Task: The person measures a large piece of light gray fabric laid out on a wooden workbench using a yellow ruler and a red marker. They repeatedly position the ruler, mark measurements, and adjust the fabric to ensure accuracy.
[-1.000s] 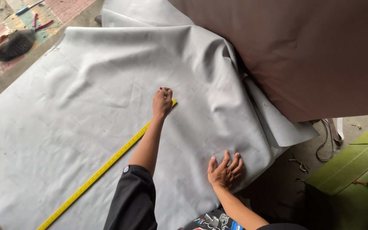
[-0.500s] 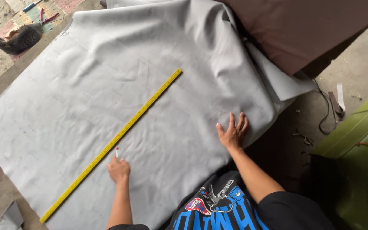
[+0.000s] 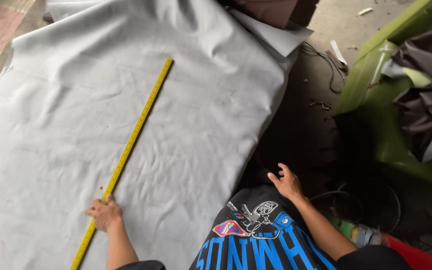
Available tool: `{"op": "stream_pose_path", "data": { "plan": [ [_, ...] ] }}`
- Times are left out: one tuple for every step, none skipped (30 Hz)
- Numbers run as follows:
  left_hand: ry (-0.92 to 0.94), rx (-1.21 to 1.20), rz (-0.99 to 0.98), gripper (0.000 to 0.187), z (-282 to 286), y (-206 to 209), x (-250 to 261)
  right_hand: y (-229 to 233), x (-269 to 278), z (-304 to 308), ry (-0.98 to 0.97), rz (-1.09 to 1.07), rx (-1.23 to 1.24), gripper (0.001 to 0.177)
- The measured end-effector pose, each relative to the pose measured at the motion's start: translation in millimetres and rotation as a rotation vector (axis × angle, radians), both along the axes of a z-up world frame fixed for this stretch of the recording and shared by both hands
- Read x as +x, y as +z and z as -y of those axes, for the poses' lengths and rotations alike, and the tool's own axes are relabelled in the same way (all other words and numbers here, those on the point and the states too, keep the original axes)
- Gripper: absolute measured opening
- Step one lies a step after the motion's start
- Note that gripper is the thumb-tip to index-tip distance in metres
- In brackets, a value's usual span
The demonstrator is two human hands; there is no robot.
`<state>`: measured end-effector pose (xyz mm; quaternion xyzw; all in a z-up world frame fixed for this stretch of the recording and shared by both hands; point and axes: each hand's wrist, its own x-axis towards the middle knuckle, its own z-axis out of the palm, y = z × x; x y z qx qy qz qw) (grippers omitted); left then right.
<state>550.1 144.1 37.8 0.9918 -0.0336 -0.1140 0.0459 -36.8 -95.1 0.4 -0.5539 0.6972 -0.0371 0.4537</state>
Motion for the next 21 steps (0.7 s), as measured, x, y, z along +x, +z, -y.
{"op": "stream_pose_path", "data": {
  "plan": [
    [-0.074,0.010,0.031,0.057,9,-3,3,3,-6,-11,-0.003,-0.053,0.064,0.075],
    [-0.149,0.020,0.063,0.056,19,-6,6,7,-13,-21,-0.006,-0.105,0.129,0.068],
    [-0.172,0.019,0.059,0.056,30,-17,12,-5,-17,-28,-0.030,-0.107,0.130,0.068],
    [-0.238,-0.016,0.104,0.054,42,-27,17,-16,-21,-35,-0.011,-0.123,0.072,0.063],
    [-0.300,-0.055,0.147,0.052,55,-39,22,-27,-25,-40,0.011,-0.140,0.011,0.058],
    [-0.321,-0.059,0.141,0.052,80,-34,12,-24,-20,-42,-0.011,-0.145,0.011,0.058],
    [-0.336,-0.125,0.178,0.046,102,-29,1,-22,-16,-42,0.016,-0.133,0.019,0.057],
    [-0.349,-0.192,0.213,0.041,123,-24,-11,-19,-12,-42,0.043,-0.121,0.027,0.057],
    [-0.356,-0.197,0.209,0.041,141,-25,-26,-12,-4,-41,0.036,-0.125,0.025,0.057],
    [-0.431,-0.233,0.201,0.044,159,-25,-42,-5,3,-39,0.059,-0.084,0.024,0.057],
    [-0.504,-0.269,0.195,0.047,176,-24,-56,2,12,-37,0.085,-0.040,0.023,0.057],
    [-0.509,-0.273,0.193,0.047,177,-27,-74,12,21,-35,0.079,-0.042,0.021,0.057],
    [-0.566,-0.278,0.090,0.052,181,-29,-93,21,29,-31,0.102,-0.006,0.048,0.056],
    [-0.622,-0.281,-0.013,0.057,184,-31,-113,31,37,-26,0.125,0.030,0.074,0.056],
    [-0.633,-0.285,-0.018,0.057,170,-38,-113,29,38,-26,0.114,0.027,0.072,0.056],
    [-0.616,-0.326,0.018,0.050,156,-45,-113,27,38,-25,0.103,0.058,0.082,0.056],
    [-0.596,-0.368,0.056,0.043,142,-51,-114,25,39,-22,0.096,0.090,0.090,0.056],
    [-0.602,-0.373,0.052,0.043,118,-55,-105,29,29,-25,0.088,0.087,0.087,0.056],
    [-0.479,-0.292,0.087,0.047,92,-58,-93,32,24,-24,0.041,0.075,0.101,0.051],
    [-0.355,-0.212,0.120,0.052,66,-61,-80,35,19,-23,-0.005,0.063,0.116,0.046],
    [-0.339,-0.215,0.128,0.052,38,-54,-77,33,9,-25,0.012,0.067,0.112,0.046]
  ]
}}
